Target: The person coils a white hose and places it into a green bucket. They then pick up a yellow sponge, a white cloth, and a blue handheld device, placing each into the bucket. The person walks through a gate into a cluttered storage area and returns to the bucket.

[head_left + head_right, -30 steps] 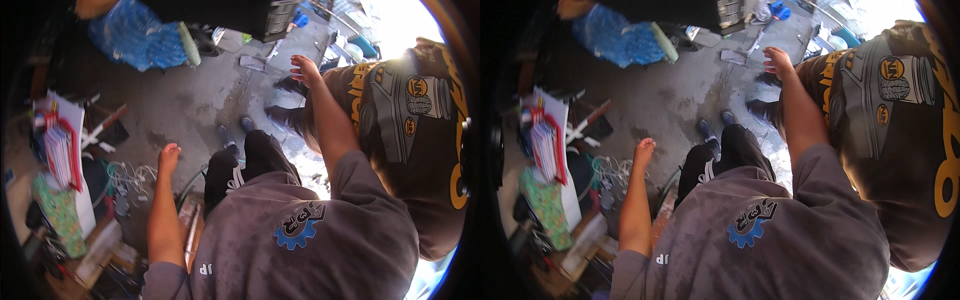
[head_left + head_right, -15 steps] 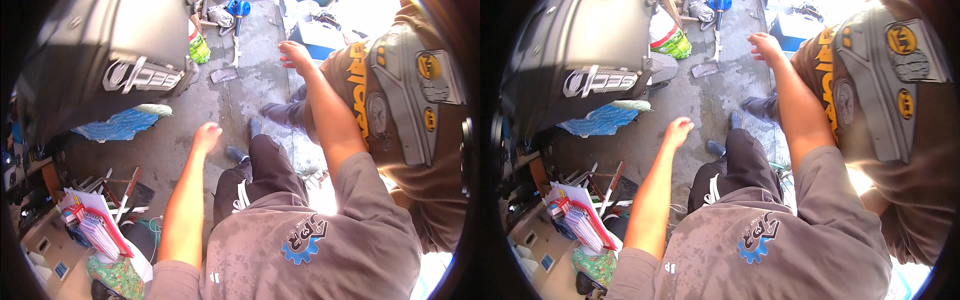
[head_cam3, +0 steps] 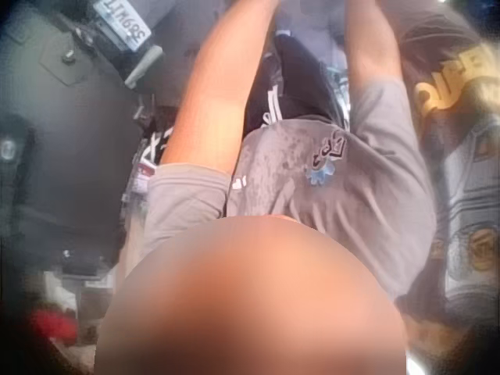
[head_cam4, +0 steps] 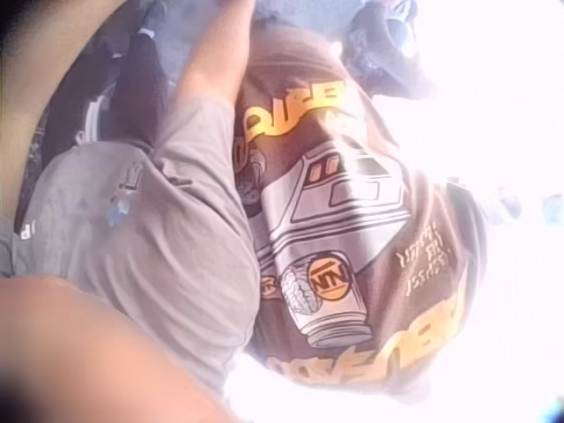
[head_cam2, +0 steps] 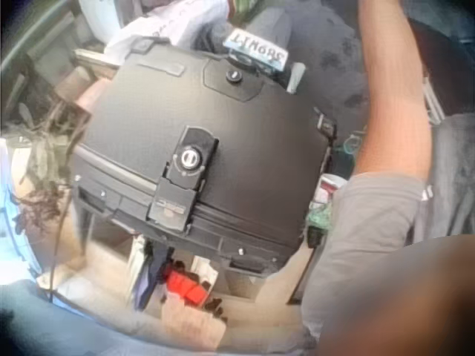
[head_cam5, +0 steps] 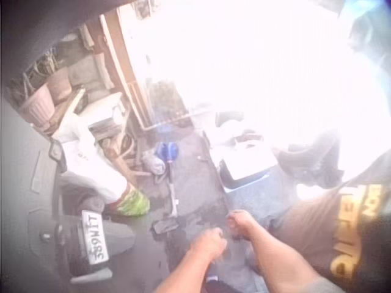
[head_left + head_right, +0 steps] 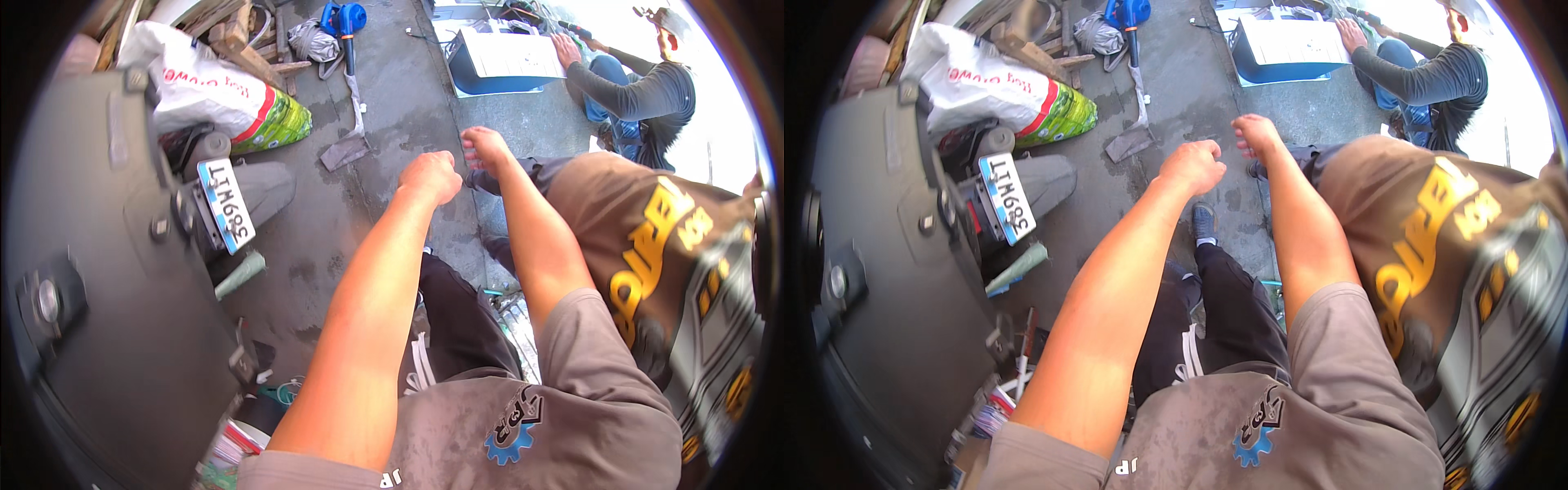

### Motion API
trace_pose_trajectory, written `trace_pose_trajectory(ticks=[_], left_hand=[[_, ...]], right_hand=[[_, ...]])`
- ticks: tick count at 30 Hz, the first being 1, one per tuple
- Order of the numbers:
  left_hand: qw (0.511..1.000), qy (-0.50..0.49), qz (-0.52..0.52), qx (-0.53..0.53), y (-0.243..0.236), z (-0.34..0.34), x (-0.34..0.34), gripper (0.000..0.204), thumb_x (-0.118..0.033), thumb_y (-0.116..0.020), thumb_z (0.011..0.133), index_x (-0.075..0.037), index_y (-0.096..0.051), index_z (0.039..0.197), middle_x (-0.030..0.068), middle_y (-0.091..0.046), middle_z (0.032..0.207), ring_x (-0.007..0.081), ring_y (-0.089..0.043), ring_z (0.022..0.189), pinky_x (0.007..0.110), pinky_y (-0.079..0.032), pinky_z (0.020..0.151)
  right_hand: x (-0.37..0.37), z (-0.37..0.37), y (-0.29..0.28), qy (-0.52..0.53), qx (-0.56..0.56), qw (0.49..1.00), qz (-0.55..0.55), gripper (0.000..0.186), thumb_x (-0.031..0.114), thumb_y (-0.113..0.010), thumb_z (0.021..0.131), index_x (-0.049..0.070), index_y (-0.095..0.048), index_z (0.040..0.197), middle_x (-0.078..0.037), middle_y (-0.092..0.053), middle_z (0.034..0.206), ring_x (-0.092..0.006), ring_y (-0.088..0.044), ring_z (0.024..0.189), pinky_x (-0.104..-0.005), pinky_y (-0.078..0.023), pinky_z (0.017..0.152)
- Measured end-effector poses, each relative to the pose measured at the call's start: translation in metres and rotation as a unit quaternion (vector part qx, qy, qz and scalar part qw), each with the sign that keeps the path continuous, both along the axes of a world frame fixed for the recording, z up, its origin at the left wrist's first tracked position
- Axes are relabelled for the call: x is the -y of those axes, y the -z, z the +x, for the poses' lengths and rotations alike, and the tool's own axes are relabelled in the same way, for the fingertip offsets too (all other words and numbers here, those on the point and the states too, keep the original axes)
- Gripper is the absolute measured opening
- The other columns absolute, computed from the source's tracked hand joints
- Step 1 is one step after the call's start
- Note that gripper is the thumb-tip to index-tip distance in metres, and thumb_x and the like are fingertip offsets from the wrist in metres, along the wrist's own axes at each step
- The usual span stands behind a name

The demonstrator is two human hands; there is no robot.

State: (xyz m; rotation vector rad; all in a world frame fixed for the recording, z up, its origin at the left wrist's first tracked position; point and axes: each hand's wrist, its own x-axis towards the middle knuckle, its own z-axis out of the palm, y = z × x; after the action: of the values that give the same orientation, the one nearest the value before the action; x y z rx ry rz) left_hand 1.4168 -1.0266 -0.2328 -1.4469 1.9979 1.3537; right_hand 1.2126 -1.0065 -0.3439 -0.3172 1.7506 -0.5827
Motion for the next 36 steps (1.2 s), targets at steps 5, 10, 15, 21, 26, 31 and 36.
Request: trace_pose_trajectory(ticks=[5,10,15,21,26,31,36], left_hand=[[0.999,0.032,-0.009,0.042,0.03,0.014,0.068,0.044,-0.031,-0.068,0.09,-0.013,-0.068,0.13,0.0156,-0.069,0.132,0.0325,-0.064,0.125,0.044,-0.052,0.104],[0.995,-0.018,-0.007,0.101,0.085,0.063,0.124,0.038,-0.031,-0.068,0.09,-0.011,-0.072,0.122,0.0155,-0.073,0.124,0.0333,-0.067,0.118,0.044,-0.053,0.1],[0.981,-0.099,0.082,0.149,0.159,0.11,0.161,0.035,-0.029,-0.063,0.086,-0.009,-0.078,0.111,0.0201,-0.072,0.123,0.0362,-0.067,0.12,0.045,-0.053,0.104],[0.94,-0.266,0.162,0.139,0.264,0.12,0.201,0.029,-0.03,-0.069,0.087,-0.01,-0.077,0.105,0.0152,-0.077,0.107,0.0344,-0.073,0.103,0.043,-0.056,0.093],[0.932,-0.332,0.107,0.098,0.391,0.115,0.202,0.026,-0.031,-0.072,0.088,-0.007,-0.077,0.097,0.0171,-0.077,0.1,0.034,-0.073,0.1,0.043,-0.056,0.089],[0.76,-0.577,0.286,0.085,0.52,0.077,0.235,0.043,-0.033,-0.072,0.094,-0.011,-0.064,0.13,0.0036,-0.07,0.107,0.0191,-0.065,0.075,0.04,-0.054,0.06],[0.676,-0.681,0.27,0.084,0.598,0.022,0.274,0.087,-0.044,-0.08,0.089,-0.009,-0.037,0.156,0.0139,-0.065,0.124,0.0213,-0.064,0.075,0.033,-0.054,0.055]], right_hand=[[-0.011,-0.012,0.057,0.034,0.01,0.997,0.075,0.036,0.03,-0.07,0.092,0.013,-0.067,0.123,-0.004,-0.064,0.103,-0.0216,-0.061,0.082,-0.043,-0.051,0.071],[0.053,0.005,0.064,-0.008,0.029,0.994,0.105,0.037,0.028,-0.069,0.091,0.012,-0.067,0.124,-0.004,-0.065,0.104,-0.0223,-0.061,0.082,-0.0415,-0.051,0.07],[0.175,0.027,0.046,-0.061,0.061,0.994,0.062,0.035,0.029,-0.067,0.094,0.012,-0.067,0.124,-0.003,-0.065,0.104,-0.0183,-0.062,0.083,-0.0379,-0.053,0.07],[0.321,0.007,0.113,-0.101,0.034,0.994,0.001,0.037,0.027,-0.067,0.092,0.007,-0.071,0.123,-0.005,-0.071,0.101,-0.0178,-0.067,0.082,-0.035,-0.054,0.068],[0.38,0.001,0.23,-0.28,-0.082,0.955,0.047,0.035,0.026,-0.07,0.086,0.009,-0.075,0.116,-0.016,-0.077,0.11,-0.029,-0.073,0.103,-0.0371,-0.055,0.094],[0.463,0.0,0.318,-0.479,-0.211,0.847,-0.09,0.031,0.024,-0.067,0.088,0.01,-0.073,0.115,-0.016,-0.072,0.114,-0.0357,-0.067,0.112,-0.0448,-0.053,0.1],[0.625,0.012,0.35,-0.582,-0.341,0.668,-0.313,0.036,0.025,-0.067,0.09,0.016,-0.067,0.126,-0.013,-0.065,0.131,-0.0372,-0.059,0.126,-0.0481,-0.05,0.105]])
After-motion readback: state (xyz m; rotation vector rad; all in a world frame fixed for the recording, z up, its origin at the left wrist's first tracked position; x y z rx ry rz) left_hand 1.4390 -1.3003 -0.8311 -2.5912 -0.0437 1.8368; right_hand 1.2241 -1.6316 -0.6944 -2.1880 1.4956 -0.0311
